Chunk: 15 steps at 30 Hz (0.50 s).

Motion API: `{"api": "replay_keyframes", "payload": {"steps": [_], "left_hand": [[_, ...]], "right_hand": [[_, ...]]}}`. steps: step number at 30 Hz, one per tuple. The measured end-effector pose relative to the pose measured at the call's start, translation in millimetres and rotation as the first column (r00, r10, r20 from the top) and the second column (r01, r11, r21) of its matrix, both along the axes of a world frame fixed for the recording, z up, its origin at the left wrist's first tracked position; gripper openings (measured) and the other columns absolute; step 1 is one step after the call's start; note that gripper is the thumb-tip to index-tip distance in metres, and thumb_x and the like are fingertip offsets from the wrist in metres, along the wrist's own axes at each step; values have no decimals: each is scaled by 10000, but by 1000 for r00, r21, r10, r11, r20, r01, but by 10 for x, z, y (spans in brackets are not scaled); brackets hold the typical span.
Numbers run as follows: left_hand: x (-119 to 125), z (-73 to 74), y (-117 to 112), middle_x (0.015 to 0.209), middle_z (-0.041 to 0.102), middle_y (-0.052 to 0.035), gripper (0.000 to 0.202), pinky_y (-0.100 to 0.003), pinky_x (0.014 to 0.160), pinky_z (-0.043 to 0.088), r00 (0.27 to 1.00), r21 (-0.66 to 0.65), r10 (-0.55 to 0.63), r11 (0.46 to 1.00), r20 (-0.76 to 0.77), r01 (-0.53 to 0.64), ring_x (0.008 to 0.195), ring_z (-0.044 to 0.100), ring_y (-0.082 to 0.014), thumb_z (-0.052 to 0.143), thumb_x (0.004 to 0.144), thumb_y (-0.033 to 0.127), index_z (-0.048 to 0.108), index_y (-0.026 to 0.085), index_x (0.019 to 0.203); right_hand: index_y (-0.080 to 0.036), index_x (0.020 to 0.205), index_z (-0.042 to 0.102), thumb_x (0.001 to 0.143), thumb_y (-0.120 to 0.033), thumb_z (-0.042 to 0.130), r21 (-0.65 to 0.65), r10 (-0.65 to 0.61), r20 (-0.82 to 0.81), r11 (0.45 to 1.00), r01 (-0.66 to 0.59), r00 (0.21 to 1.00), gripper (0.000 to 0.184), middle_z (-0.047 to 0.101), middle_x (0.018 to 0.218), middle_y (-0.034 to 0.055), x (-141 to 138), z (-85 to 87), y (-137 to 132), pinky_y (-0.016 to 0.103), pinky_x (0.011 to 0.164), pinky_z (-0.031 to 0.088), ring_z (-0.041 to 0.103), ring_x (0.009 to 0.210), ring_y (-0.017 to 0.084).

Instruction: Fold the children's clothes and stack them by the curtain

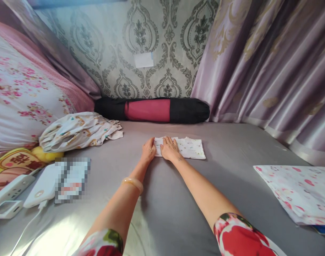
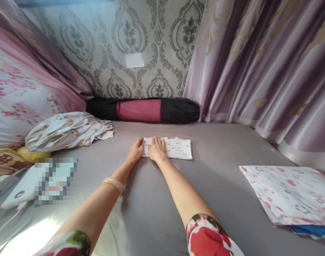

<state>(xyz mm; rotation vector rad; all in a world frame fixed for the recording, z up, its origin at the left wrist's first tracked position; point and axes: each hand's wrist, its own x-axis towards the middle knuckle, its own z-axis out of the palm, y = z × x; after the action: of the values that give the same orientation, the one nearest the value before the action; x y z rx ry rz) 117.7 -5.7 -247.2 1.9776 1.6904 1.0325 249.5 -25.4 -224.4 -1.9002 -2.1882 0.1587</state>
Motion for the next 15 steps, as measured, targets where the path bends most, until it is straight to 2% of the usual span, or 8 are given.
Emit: {"api": "replay_keyframes", "payload": {"steps": [4, 10, 15], "left_hand": [[-44, 3, 16, 1242, 653, -112, 446, -368, 1052, 429, 997, -3, 3, 1000, 74, -2, 1173, 588, -206, 359, 858, 129, 582, 145, 1244], [-83, -20, 28, 1266, 645, -90, 446, -389, 1069, 423, 986, -4, 29, 1000, 163, -29, 1197, 577, -208, 359, 860, 144, 590, 165, 1241], [-67, 28, 1, 1280, 633, -111, 421, -369, 1069, 415, 976, -31, 61, 998, 208, -55, 1207, 567, -209, 354, 879, 165, 589, 137, 1228]], "right_hand": [[-3, 1467, 343, 994, -331, 265, 37, 39, -24, 999, -39, 999, 581, 318, 1543, 171, -120, -26, -1, 423, 1172, 115, 226, 1443, 264], [0, 1468, 341, 994, -336, 257, 64, 29, -18, 998, -28, 999, 587, 315, 1545, 165, -158, -127, -21, 405, 1175, 97, 205, 1451, 253], [9, 1467, 337, 990, -337, 258, 8, 35, -5, 999, -35, 999, 595, 308, 1545, 178, -156, -62, 15, 433, 1171, 119, 203, 1451, 269]]}}
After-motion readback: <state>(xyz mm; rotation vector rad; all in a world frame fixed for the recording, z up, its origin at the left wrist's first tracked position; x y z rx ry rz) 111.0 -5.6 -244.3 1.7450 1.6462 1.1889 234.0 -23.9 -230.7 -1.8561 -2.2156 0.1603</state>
